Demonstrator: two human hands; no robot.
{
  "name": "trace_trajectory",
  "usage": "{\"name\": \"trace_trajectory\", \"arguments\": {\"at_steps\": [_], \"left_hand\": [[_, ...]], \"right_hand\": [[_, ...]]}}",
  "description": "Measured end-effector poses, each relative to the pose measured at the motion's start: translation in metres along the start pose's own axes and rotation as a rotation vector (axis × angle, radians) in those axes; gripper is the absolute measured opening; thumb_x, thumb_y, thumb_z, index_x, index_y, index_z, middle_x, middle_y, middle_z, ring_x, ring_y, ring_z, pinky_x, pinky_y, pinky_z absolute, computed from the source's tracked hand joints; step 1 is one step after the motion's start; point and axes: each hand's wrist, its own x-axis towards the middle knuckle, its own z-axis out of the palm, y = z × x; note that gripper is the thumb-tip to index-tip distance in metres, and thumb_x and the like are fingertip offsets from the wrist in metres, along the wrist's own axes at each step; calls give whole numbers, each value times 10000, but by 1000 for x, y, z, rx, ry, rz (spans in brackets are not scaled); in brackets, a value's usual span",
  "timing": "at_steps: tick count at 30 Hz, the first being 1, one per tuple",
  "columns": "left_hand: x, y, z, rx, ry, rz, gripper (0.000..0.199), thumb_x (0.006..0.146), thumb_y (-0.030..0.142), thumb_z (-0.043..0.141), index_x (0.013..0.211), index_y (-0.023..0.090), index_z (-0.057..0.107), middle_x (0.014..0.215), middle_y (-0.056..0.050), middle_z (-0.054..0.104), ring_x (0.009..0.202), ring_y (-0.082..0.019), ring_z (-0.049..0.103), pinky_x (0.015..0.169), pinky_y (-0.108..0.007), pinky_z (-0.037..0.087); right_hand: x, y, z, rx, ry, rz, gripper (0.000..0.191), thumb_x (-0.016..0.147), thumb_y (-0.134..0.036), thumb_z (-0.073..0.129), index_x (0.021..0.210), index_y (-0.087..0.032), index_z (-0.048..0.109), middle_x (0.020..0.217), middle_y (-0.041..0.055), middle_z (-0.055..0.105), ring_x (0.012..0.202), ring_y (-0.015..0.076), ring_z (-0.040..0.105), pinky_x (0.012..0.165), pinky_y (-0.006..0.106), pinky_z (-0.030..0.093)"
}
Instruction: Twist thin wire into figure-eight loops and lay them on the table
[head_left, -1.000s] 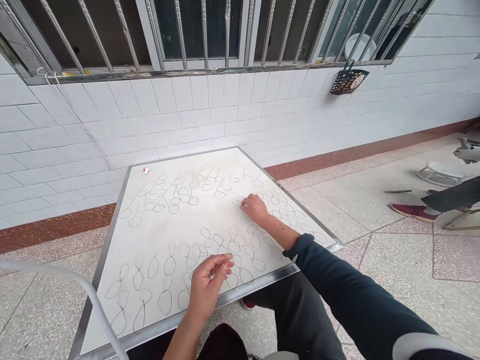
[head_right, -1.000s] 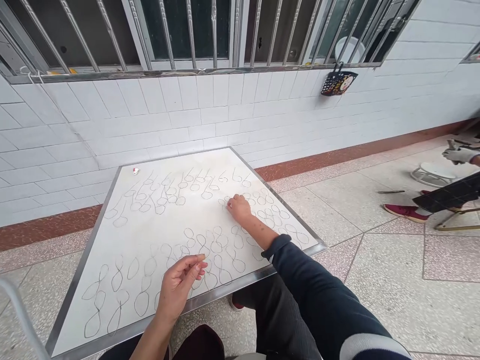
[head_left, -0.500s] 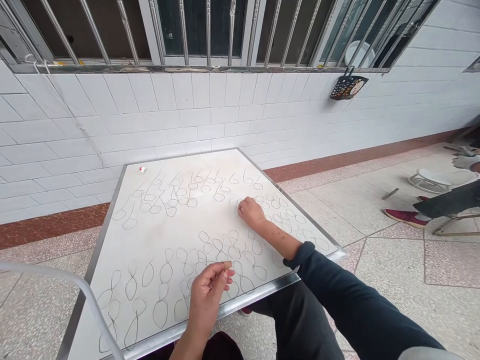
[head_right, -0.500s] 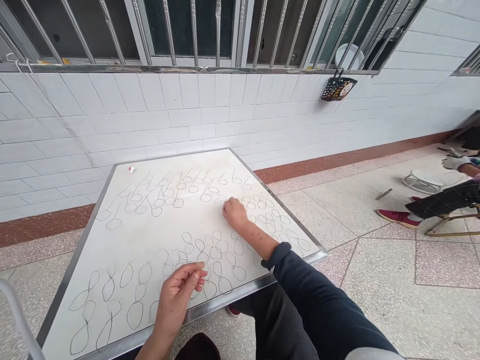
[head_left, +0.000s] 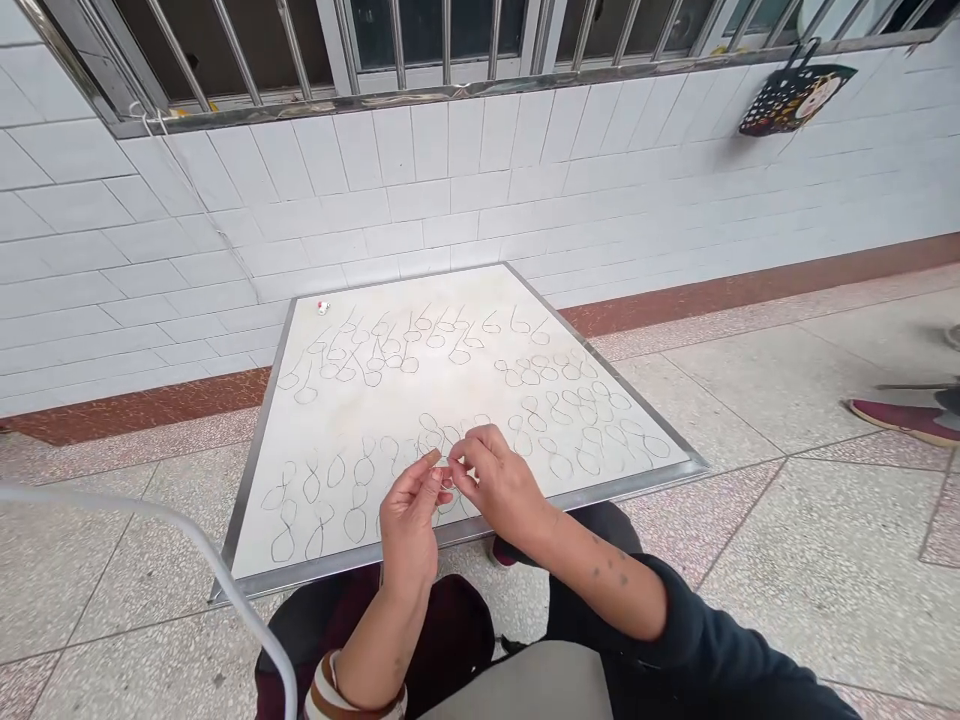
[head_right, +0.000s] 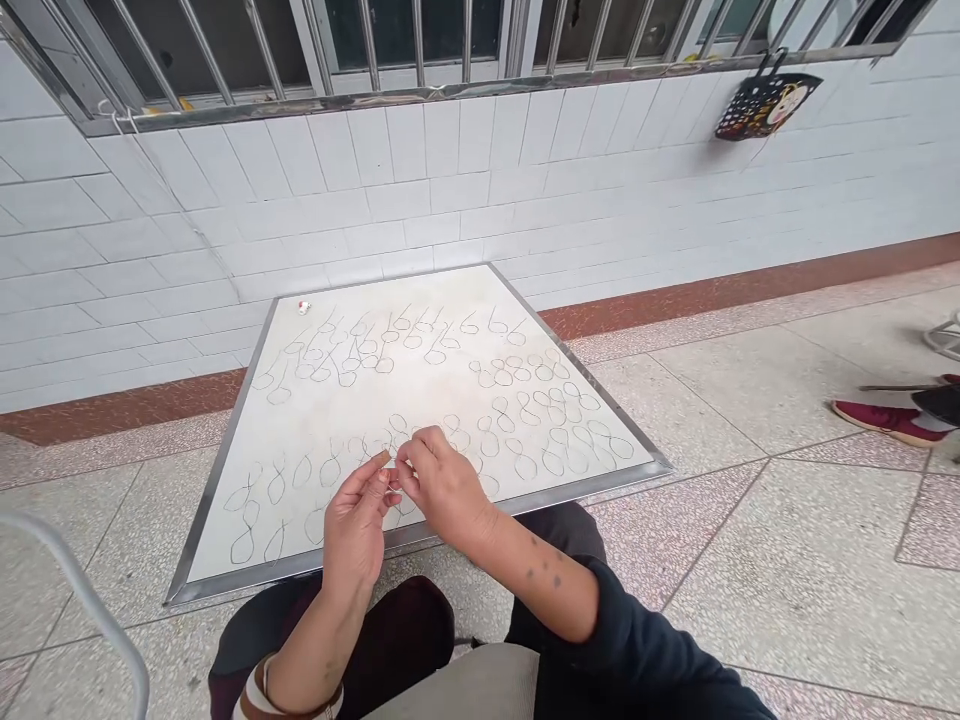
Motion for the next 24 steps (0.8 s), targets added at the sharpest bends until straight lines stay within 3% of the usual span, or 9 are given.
{"name": "trace_trajectory", "arguments": {"at_steps": [4, 8, 13, 19, 24], "left_hand": [[-17, 2, -5, -25, -14, -24, 312, 719, 297, 766, 1006, 178, 736, 949, -54, 712, 704, -101, 591, 686, -263, 473], [-28, 5, -5, 2, -50, -28, 314, 729, 287, 758, 1021, 176, 732, 788, -23, 685, 703, -108, 579, 664, -251, 472], [-37, 11, -2, 117, -92, -25, 294, 749, 321, 733, 999, 168, 740, 770, -31, 683, 703, -120, 582, 668, -262, 485], [-42, 12, -4, 224, -113, 11, 241, 765, 335, 714, 940, 173, 752, 747, -36, 701, 676, -127, 597, 662, -272, 489], [-42, 10, -6, 266, -114, -20, 244, 759, 335, 714, 929, 164, 750, 702, -30, 695, 648, -128, 596, 681, -287, 490]], "right_hand": [[-15, -8, -7, 304, -21, 118, 85, 901, -210, 510, 928, -192, 588, 940, 46, 510, 661, 99, 544, 573, 241, 492], [-23, -12, -12, 513, -43, 267, 82, 881, -247, 554, 920, -195, 605, 835, 23, 565, 697, 123, 548, 635, 266, 478], [-27, -17, -16, 863, -105, 462, 155, 839, -346, 630, 909, -209, 604, 767, 1, 582, 702, 135, 550, 663, 281, 465], [-30, -15, -16, 1042, -170, 543, 225, 809, -353, 672, 998, -233, 646, 729, -29, 549, 684, 121, 530, 685, 282, 433], [-31, -15, -18, 1150, -225, 572, 171, 811, -357, 670, 899, -211, 666, 753, -12, 612, 707, 129, 561, 730, 304, 438]]}}
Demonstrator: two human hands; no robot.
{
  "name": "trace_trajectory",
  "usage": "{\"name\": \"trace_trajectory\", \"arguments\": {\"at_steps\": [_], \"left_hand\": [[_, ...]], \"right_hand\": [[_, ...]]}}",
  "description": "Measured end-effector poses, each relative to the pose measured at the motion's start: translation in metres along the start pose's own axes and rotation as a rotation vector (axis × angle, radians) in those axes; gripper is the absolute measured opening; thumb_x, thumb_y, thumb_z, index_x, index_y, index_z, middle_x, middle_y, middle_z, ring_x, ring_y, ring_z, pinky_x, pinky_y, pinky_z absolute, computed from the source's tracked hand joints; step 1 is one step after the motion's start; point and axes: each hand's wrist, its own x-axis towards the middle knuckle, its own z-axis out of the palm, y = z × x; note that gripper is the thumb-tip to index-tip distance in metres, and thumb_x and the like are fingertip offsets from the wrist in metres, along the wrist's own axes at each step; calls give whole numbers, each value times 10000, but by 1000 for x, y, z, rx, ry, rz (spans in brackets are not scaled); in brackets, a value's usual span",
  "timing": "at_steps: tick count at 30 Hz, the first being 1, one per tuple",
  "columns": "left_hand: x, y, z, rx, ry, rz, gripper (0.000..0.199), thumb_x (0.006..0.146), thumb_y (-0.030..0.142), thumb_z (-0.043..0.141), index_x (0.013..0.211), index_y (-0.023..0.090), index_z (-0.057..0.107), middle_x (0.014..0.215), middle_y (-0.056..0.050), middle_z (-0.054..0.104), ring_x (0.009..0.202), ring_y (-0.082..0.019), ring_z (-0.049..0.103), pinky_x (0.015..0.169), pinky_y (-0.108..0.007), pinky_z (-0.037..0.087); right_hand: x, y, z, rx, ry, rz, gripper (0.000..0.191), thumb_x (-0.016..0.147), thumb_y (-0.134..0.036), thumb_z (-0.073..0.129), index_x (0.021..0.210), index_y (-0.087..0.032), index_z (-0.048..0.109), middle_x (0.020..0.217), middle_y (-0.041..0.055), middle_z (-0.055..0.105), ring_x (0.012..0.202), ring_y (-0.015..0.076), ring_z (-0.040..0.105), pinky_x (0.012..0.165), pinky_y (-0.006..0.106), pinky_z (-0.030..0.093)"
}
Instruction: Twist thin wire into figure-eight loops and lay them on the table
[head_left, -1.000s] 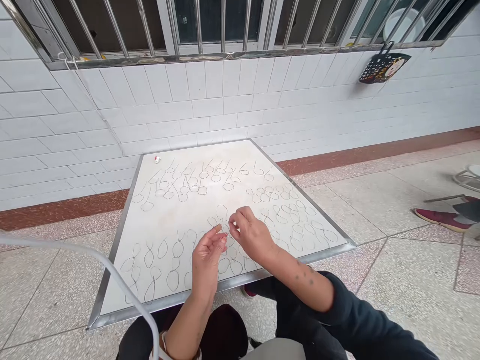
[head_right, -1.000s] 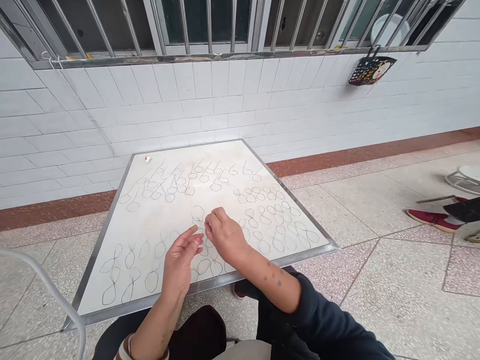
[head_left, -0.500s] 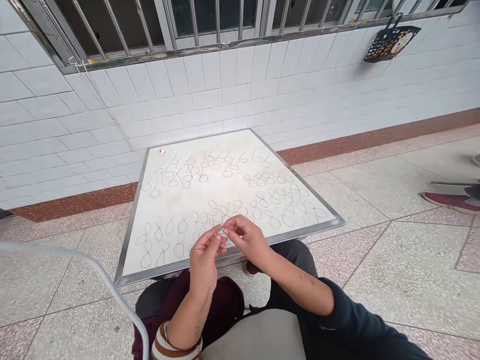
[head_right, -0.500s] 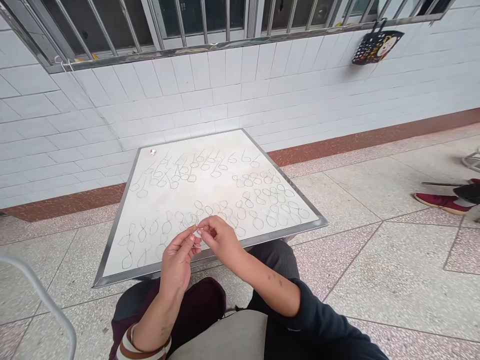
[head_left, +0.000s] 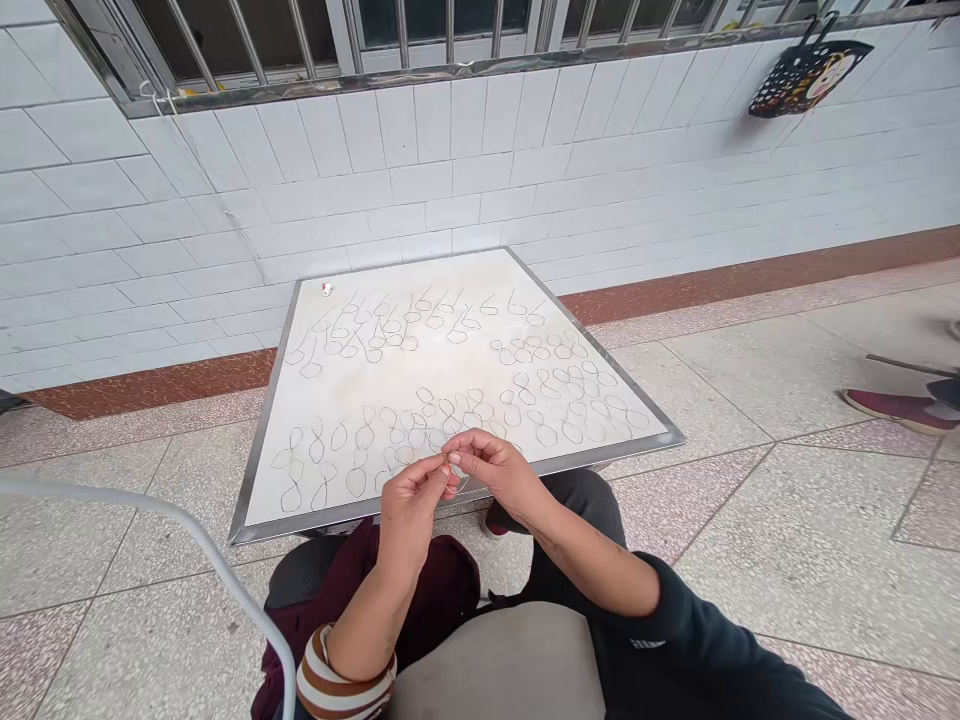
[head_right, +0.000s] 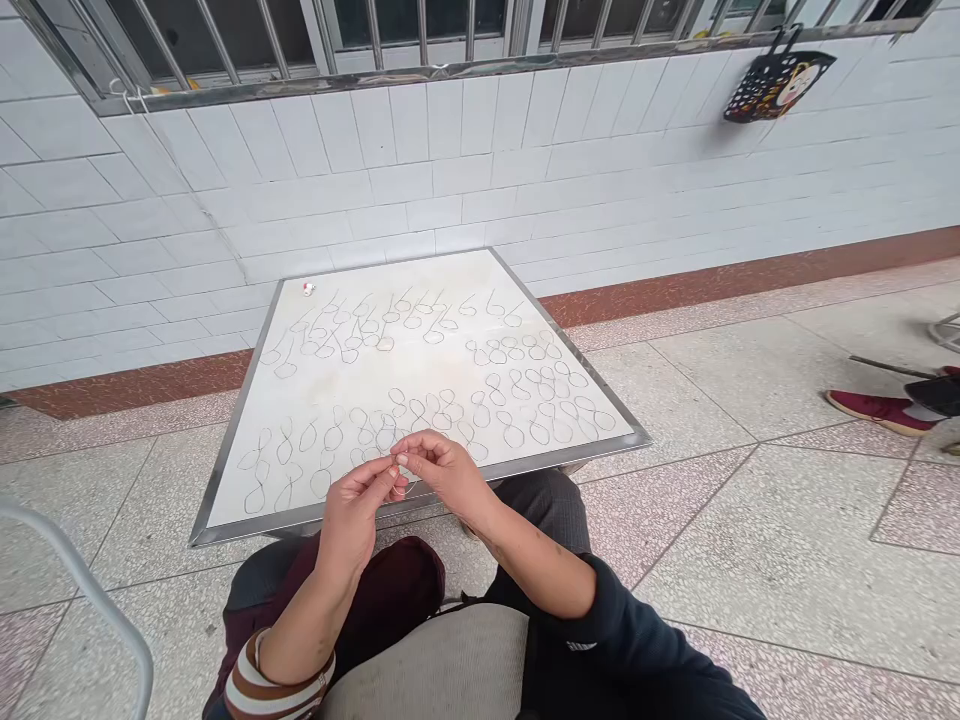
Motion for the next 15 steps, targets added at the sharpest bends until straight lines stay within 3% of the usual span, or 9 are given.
{"name": "trace_trajectory", "arguments": {"at_steps": [4, 9, 12, 15], "left_hand": [[0, 0, 1, -14, -25, -47, 261, 762, 343, 712, 946, 158, 732, 726, -34, 685, 686, -138, 602, 692, -288, 488], [-2, -1, 3, -99, -53, 29, 468, 804, 295, 688, 1255, 232, 582, 762, 12, 650, 773, -127, 595, 836, -303, 462], [-2, -2, 4, -135, -66, 53, 497, 827, 295, 667, 1306, 242, 542, 818, 4, 646, 786, -126, 577, 854, -308, 441], [-1, -3, 4, -155, -69, 17, 507, 825, 280, 670, 1315, 244, 542, 827, -5, 650, 808, -135, 573, 808, -286, 422]], "right_hand": [[0, 1, -1, 10, 43, 15, 172, 775, -356, 700, 838, -201, 657, 752, -13, 614, 699, 125, 539, 721, 297, 422], [2, 4, -4, -34, 104, 40, 177, 787, -365, 682, 849, -202, 653, 699, -30, 568, 618, 106, 443, 619, 267, 354], [1, 3, -5, -47, 81, 55, 190, 810, -383, 655, 852, -199, 631, 696, -28, 572, 595, 107, 426, 598, 268, 336], [-1, 2, -5, -39, 15, 64, 198, 838, -392, 628, 861, -197, 609, 748, -13, 599, 686, 127, 502, 686, 284, 375]]}}
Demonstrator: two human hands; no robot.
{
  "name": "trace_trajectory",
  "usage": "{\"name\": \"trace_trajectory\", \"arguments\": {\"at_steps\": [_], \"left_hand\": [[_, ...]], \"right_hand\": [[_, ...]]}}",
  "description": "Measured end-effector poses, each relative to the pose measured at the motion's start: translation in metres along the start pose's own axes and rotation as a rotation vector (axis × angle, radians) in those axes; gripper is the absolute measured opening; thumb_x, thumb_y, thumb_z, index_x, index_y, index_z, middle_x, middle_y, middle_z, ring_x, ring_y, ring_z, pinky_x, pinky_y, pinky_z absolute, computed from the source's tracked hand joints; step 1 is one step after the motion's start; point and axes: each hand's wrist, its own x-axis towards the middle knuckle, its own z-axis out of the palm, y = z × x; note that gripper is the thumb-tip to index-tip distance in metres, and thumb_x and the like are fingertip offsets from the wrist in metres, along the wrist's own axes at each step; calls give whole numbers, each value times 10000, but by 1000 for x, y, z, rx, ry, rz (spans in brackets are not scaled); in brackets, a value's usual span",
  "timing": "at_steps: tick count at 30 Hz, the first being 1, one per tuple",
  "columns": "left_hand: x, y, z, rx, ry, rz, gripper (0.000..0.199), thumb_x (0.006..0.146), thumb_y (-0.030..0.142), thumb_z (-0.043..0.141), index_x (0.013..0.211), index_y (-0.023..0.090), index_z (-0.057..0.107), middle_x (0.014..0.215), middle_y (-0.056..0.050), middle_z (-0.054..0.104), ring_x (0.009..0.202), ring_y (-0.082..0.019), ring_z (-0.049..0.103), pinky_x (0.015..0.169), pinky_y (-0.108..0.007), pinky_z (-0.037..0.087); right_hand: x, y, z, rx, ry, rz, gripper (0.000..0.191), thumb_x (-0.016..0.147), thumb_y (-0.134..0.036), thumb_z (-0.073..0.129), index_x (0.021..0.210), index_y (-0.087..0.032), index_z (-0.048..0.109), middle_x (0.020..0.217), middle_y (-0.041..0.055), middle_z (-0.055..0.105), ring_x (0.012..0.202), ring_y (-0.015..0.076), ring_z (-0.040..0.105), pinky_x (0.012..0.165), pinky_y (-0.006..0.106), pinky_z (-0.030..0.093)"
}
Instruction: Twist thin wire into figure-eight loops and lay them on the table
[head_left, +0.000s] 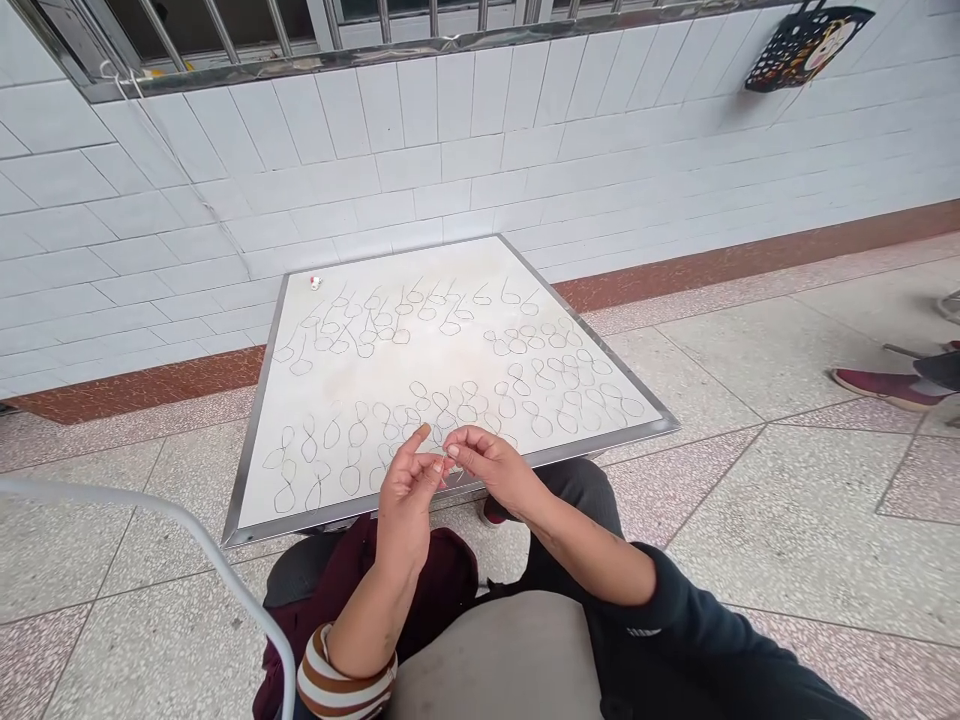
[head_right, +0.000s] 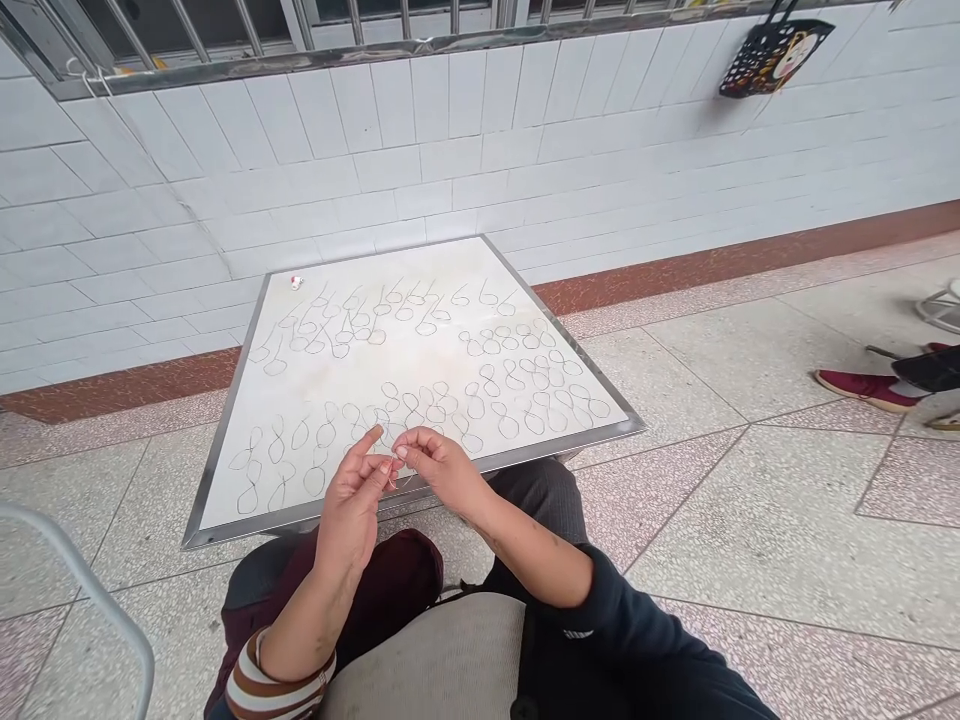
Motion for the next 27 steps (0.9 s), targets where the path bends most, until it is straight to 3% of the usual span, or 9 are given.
{"name": "trace_trajectory", "arguments": {"at_steps": [3, 8, 14, 20, 27], "left_hand": [[1, 0, -1, -68, -9, -30, 548, 783, 230, 716, 1307, 254, 556, 785, 13, 653, 826, -125, 570, 861, -279, 393], [1, 1, -1, -203, -45, -96, 616, 734, 147, 753, 1306, 256, 554, 749, 33, 650, 784, -103, 571, 874, -273, 392], [2, -4, 1, -269, -64, -29, 595, 719, 118, 757, 1264, 255, 562, 721, 39, 656, 740, -116, 605, 845, -303, 445], [2, -8, 0, -270, -40, 7, 540, 719, 140, 755, 1218, 245, 578, 718, 38, 636, 716, -127, 594, 781, -309, 474], [3, -9, 0, -247, -6, -1, 499, 716, 168, 758, 1180, 252, 598, 714, 44, 622, 700, -126, 587, 808, -319, 465]], "right_hand": [[-1, 1, -1, 2, -54, 4, 203, 861, -402, 604, 858, -200, 591, 782, -14, 583, 749, 132, 517, 744, 288, 379], [-4, -1, -2, 28, -105, 48, 240, 852, -431, 611, 839, -193, 580, 770, -20, 548, 699, 120, 462, 692, 275, 350], [-4, -2, 3, 120, -99, 136, 286, 807, -456, 657, 807, -182, 578, 708, -36, 488, 608, 97, 361, 603, 258, 284], [-6, 4, 8, 279, -65, 220, 305, 750, -454, 718, 764, -179, 586, 696, -29, 497, 644, 103, 403, 612, 249, 289], [-6, 3, 12, 297, -27, 250, 330, 700, -483, 745, 719, -195, 586, 667, -24, 500, 629, 115, 411, 616, 257, 328]]}}
